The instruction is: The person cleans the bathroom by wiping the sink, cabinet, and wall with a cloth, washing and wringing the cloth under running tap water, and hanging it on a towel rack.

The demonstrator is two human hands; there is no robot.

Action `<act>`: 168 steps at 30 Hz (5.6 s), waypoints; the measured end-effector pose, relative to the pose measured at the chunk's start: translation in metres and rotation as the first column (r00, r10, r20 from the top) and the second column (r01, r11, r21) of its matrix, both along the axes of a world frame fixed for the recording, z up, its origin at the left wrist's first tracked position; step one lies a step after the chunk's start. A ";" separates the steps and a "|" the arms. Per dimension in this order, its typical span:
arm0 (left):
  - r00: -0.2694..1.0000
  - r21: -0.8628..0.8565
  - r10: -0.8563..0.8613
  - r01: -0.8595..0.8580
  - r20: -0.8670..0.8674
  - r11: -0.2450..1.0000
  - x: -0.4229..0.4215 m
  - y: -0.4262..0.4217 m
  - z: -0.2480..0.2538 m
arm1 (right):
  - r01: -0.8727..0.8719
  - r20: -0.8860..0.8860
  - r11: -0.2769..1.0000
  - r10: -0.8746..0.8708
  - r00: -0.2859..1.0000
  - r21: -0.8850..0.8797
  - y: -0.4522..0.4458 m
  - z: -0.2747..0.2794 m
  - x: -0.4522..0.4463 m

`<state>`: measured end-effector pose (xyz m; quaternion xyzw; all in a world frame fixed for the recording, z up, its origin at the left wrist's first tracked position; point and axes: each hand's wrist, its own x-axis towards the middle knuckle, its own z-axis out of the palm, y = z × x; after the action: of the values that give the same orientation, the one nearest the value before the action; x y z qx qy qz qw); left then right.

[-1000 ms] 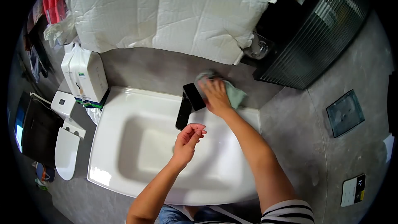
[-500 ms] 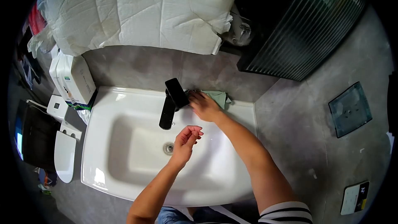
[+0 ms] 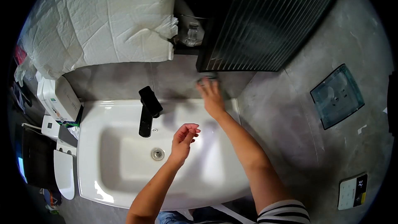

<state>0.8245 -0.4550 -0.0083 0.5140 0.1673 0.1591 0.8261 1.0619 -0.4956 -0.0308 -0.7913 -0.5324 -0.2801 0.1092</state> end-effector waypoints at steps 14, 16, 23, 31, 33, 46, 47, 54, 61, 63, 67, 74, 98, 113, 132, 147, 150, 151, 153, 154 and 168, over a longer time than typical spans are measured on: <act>0.998 -0.005 0.046 -0.046 -0.044 0.999 0.002 -0.007 0.001 | 0.271 -0.223 0.835 -0.183 0.958 0.479 -0.007 0.003 0.025; 1.000 -0.032 0.005 -0.006 -0.025 0.999 0.010 -0.016 0.001 | 0.312 -0.288 0.922 -0.243 0.926 0.227 -0.012 0.005 0.008; 0.999 -0.046 0.018 -0.020 -0.050 0.999 0.005 -0.019 -0.015 | 0.535 -0.546 0.800 -0.330 0.770 0.272 -0.046 -0.043 0.024; 0.991 -0.070 0.086 -0.093 -0.101 0.993 -0.008 -0.015 -0.026 | 0.494 -0.617 0.822 -0.237 0.750 0.284 0.019 -0.074 -0.039; 0.992 -0.065 0.093 -0.099 -0.089 0.993 -0.009 -0.011 -0.028 | 0.293 -0.552 0.947 -0.177 0.815 0.130 0.008 -0.074 -0.061; 0.999 -0.097 0.002 -0.006 -0.042 0.995 0.014 -0.030 -0.015 | 0.467 0.272 0.884 -0.455 0.848 0.023 -0.099 0.082 0.027; 1.000 -0.109 -0.016 0.013 -0.025 0.994 0.018 -0.034 -0.015 | 0.603 0.384 0.797 -0.551 0.741 -0.020 -0.104 0.090 0.030; 0.991 -0.069 -0.132 0.133 0.011 0.989 0.018 -0.046 -0.003 | 0.645 0.570 0.256 -0.313 0.760 -0.720 -0.141 0.017 -0.015; 0.988 -0.098 -0.155 0.154 0.005 0.983 0.023 -0.044 0.005 | 0.817 0.547 0.473 -0.610 0.574 -0.330 -0.124 0.150 -0.003; 0.984 -0.107 -0.177 0.176 0.001 0.979 0.024 -0.047 0.008 | 0.828 0.617 0.392 -0.553 0.560 -0.400 -0.139 0.075 -0.014; 0.983 -0.097 -0.183 0.181 -0.015 0.979 0.016 -0.050 0.004 | 0.593 0.477 0.501 -0.353 0.805 -0.630 -0.190 0.019 -0.059; 0.968 -0.092 -0.250 0.248 -0.010 0.964 0.029 -0.070 0.014 | 0.811 0.612 0.561 -0.585 0.532 -0.169 -0.183 0.142 -0.063; 0.918 -0.079 -0.388 0.382 -0.081 0.921 0.021 -0.128 0.015 | 0.712 0.309 0.682 -0.649 0.695 -0.167 -0.261 0.169 -0.185; 0.882 -0.092 -0.459 0.451 -0.104 0.888 0.008 -0.144 0.008 | 0.737 0.325 0.646 -0.666 0.672 -0.200 -0.288 0.157 -0.209; 0.826 -0.087 -0.553 0.546 -0.108 0.833 -0.006 -0.160 0.019 | 0.747 0.434 0.595 -0.612 0.661 -0.297 -0.301 0.134 -0.223; 0.870 -0.035 -0.454 0.457 -0.190 0.889 -0.012 -0.123 -0.008 | 0.424 -0.036 0.801 -0.482 0.875 -0.422 -0.245 -0.001 -0.139; 0.899 -0.041 -0.376 0.377 -0.226 0.925 -0.018 -0.103 -0.019 | 0.392 -0.456 0.909 -0.410 0.790 -0.139 -0.225 -0.019 -0.147; 0.908 -0.043 -0.352 0.352 -0.229 0.935 -0.018 -0.097 -0.022 | 0.421 -0.468 0.898 -0.429 0.773 -0.127 -0.219 -0.028 -0.149; 0.923 -0.049 -0.289 0.286 -0.255 0.957 -0.019 -0.086 -0.023 | 0.479 -0.491 0.872 -0.463 0.738 -0.103 -0.206 -0.043 -0.145; 0.929 -0.051 -0.255 0.251 -0.268 0.967 -0.018 -0.081 -0.024 | 0.467 -0.420 0.883 -0.440 0.794 -0.043 -0.199 -0.048 -0.133; 0.961 -0.056 -0.063 0.049 -0.269 0.997 -0.017 -0.030 -0.031 | -0.188 -0.607 0.943 0.322 0.726 0.276 -0.050 -0.069 -0.057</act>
<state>0.8076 -0.4846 -0.0390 0.5153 0.2678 0.0598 0.8119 1.0050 -0.5454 -0.1003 -0.7430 -0.5361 -0.0245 0.3999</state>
